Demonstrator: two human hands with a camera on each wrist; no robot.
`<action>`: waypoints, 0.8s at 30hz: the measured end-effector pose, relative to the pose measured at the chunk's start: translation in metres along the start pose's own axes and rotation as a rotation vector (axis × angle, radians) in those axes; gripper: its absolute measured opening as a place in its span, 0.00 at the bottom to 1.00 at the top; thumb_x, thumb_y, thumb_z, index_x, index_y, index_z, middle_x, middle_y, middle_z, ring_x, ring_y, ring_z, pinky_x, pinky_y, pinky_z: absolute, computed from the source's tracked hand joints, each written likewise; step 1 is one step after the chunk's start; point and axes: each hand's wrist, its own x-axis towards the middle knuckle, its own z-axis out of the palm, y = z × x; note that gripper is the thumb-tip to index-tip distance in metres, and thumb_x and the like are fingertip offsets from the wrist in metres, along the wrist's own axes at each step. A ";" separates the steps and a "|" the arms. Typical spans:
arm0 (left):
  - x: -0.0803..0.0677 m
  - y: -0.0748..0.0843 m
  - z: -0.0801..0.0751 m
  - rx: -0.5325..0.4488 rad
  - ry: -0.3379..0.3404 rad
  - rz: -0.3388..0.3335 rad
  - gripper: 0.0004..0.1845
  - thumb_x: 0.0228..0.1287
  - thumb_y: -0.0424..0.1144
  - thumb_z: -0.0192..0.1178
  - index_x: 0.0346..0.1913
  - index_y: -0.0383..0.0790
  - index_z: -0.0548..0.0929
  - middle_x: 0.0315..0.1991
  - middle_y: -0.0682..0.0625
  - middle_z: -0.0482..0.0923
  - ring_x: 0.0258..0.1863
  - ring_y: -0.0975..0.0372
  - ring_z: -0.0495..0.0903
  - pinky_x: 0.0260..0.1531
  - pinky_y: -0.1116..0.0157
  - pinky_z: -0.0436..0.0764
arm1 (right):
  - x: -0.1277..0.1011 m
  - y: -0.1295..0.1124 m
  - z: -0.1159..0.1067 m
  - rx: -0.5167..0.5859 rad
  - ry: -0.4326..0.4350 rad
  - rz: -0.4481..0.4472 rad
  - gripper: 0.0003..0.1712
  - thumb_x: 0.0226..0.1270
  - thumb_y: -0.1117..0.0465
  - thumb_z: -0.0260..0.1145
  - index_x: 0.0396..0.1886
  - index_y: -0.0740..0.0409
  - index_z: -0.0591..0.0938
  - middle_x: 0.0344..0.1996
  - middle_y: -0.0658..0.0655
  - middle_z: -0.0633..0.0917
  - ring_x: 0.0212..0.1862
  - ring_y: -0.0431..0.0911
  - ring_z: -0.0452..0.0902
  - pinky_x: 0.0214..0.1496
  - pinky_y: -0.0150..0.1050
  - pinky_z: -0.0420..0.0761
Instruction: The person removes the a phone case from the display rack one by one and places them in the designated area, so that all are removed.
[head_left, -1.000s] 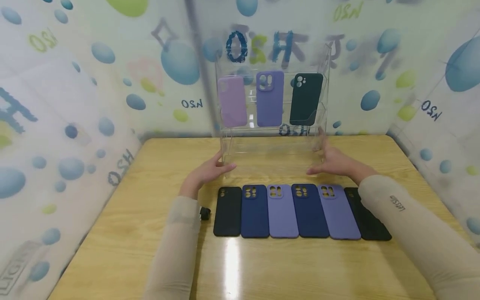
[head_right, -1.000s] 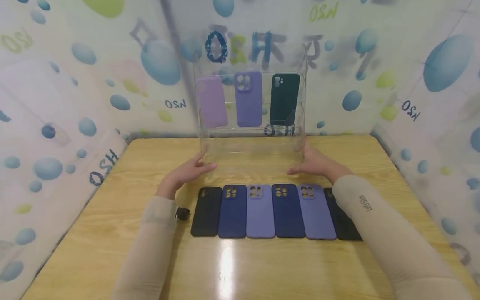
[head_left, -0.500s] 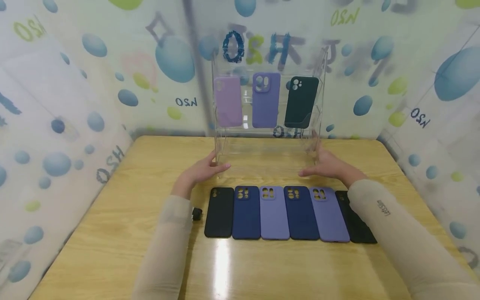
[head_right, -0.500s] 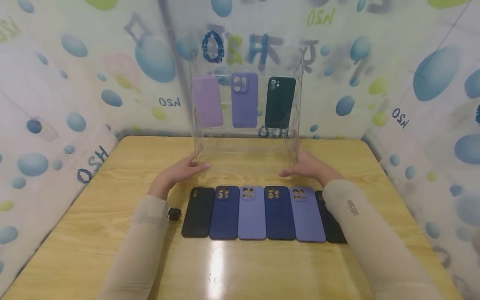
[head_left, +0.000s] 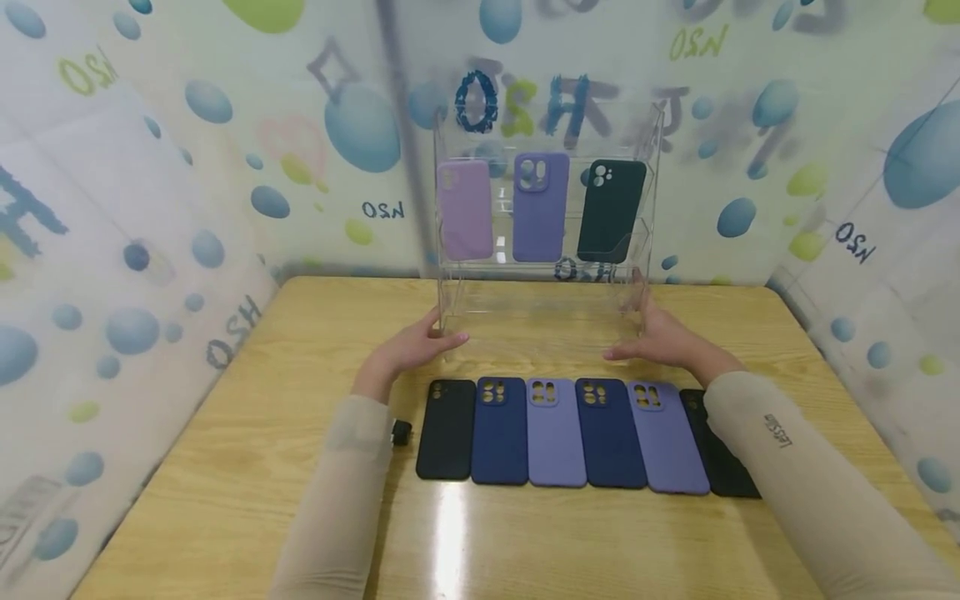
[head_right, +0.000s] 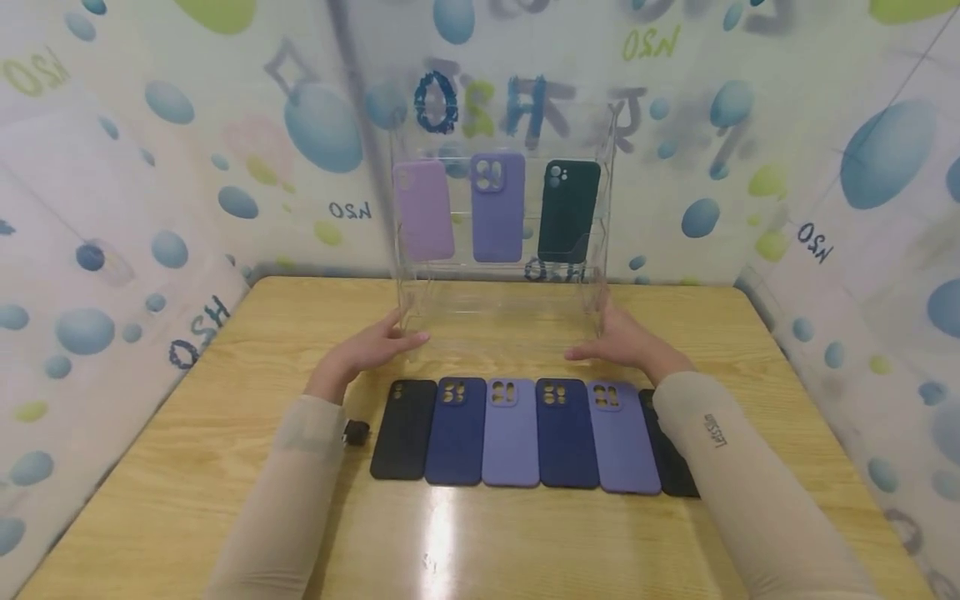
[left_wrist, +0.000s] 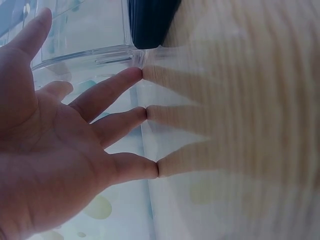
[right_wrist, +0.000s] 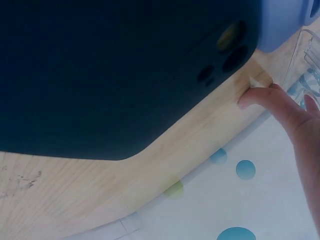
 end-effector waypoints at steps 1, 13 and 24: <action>0.000 0.001 0.001 -0.005 -0.001 -0.002 0.49 0.65 0.65 0.55 0.78 0.65 0.35 0.73 0.38 0.62 0.69 0.47 0.69 0.69 0.46 0.67 | 0.000 0.000 0.000 0.002 0.002 0.001 0.83 0.47 0.39 0.78 0.66 0.25 0.12 0.72 0.67 0.64 0.70 0.68 0.62 0.68 0.67 0.63; 0.006 0.003 0.001 -0.004 0.003 -0.044 0.49 0.62 0.69 0.56 0.77 0.71 0.36 0.72 0.39 0.64 0.70 0.46 0.68 0.69 0.45 0.65 | -0.004 0.004 0.001 0.032 0.047 -0.029 0.82 0.48 0.42 0.79 0.68 0.24 0.14 0.69 0.63 0.69 0.71 0.65 0.63 0.71 0.67 0.60; 0.004 -0.001 0.000 -0.010 0.001 -0.055 0.50 0.62 0.68 0.56 0.77 0.69 0.35 0.72 0.40 0.64 0.69 0.47 0.69 0.69 0.46 0.66 | -0.002 -0.002 0.002 0.058 0.012 -0.024 0.80 0.53 0.45 0.77 0.68 0.24 0.14 0.68 0.64 0.67 0.72 0.66 0.60 0.72 0.67 0.55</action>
